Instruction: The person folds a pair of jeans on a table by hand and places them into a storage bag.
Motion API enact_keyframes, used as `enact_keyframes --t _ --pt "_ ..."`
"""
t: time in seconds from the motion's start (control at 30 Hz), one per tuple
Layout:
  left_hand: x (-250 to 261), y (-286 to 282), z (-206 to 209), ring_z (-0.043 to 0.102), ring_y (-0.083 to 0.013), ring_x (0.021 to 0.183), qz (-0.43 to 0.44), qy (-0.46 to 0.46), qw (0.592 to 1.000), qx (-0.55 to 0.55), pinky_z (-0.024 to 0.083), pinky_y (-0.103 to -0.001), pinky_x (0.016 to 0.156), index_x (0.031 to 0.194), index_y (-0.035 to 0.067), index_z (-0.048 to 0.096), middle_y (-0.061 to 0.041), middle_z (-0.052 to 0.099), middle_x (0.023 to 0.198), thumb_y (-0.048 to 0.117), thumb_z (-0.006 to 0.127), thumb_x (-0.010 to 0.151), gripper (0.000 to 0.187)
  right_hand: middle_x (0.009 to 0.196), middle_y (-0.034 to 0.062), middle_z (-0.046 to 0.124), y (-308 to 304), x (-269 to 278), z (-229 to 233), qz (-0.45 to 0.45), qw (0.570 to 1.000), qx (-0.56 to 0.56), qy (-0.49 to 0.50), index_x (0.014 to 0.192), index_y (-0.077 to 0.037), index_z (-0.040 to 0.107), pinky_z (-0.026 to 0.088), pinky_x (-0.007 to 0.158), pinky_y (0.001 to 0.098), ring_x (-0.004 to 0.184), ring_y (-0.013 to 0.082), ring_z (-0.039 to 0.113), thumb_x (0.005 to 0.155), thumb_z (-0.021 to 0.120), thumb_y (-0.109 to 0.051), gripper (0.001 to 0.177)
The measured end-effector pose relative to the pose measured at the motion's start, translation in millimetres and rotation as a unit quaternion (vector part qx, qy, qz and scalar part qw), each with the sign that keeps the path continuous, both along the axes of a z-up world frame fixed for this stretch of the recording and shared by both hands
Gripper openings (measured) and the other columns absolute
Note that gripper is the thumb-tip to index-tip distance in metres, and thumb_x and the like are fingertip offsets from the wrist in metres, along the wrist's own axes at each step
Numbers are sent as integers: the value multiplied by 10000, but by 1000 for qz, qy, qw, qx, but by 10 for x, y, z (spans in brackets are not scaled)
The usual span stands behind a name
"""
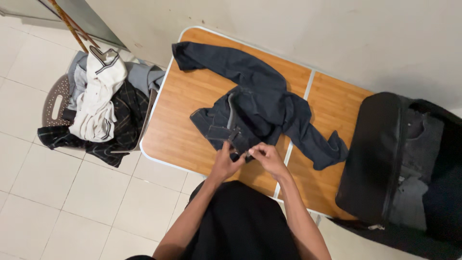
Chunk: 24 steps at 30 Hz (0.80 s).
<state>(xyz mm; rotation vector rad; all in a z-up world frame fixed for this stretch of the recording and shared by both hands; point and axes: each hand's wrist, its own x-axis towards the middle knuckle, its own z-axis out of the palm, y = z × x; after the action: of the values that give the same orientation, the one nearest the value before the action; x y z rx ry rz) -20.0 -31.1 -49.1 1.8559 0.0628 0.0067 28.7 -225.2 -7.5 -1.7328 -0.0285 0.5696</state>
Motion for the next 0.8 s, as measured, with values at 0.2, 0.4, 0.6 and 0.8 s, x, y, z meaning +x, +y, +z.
enact_keyframes --t 0.2,0.4,0.6,0.8 --pt "37 12 -154 639 -258 1154 58 159 891 -420 538 -417 964 1350 50 473 -125 651 1230 105 786 853 590 915 6 651 163 -92 -40 -6 999 -18 -49 914 3 764 501 750 269 828 100 631 914 750 -169 173" --pt "168 326 6 599 -272 1247 187 203 774 -570 479 -438 1061 1405 51 538 -112 632 1335 282 735 936 559 823 44 722 228 -118 -241 -21 991 -130 -30 907 -33 764 526 672 268 725 108 664 878 807 -212 186" --pt "425 785 237 595 -351 1217 248 299 642 -661 458 -543 1019 1363 60 564 -159 641 1336 573 543 886 701 1174 142 615 -152 277 -236 -231 900 -278 -245 1289 -97 608 504 954 407 1038 289 611 772 856 -64 575" --pt "736 1166 -338 669 -314 1143 177 387 675 -603 508 -498 1064 1266 29 629 -153 708 1244 219 603 967 355 1531 268 320 -534 1071 6 -162 864 -383 -285 1490 -100 453 269 1131 555 1385 514 295 643 865 -42 944"
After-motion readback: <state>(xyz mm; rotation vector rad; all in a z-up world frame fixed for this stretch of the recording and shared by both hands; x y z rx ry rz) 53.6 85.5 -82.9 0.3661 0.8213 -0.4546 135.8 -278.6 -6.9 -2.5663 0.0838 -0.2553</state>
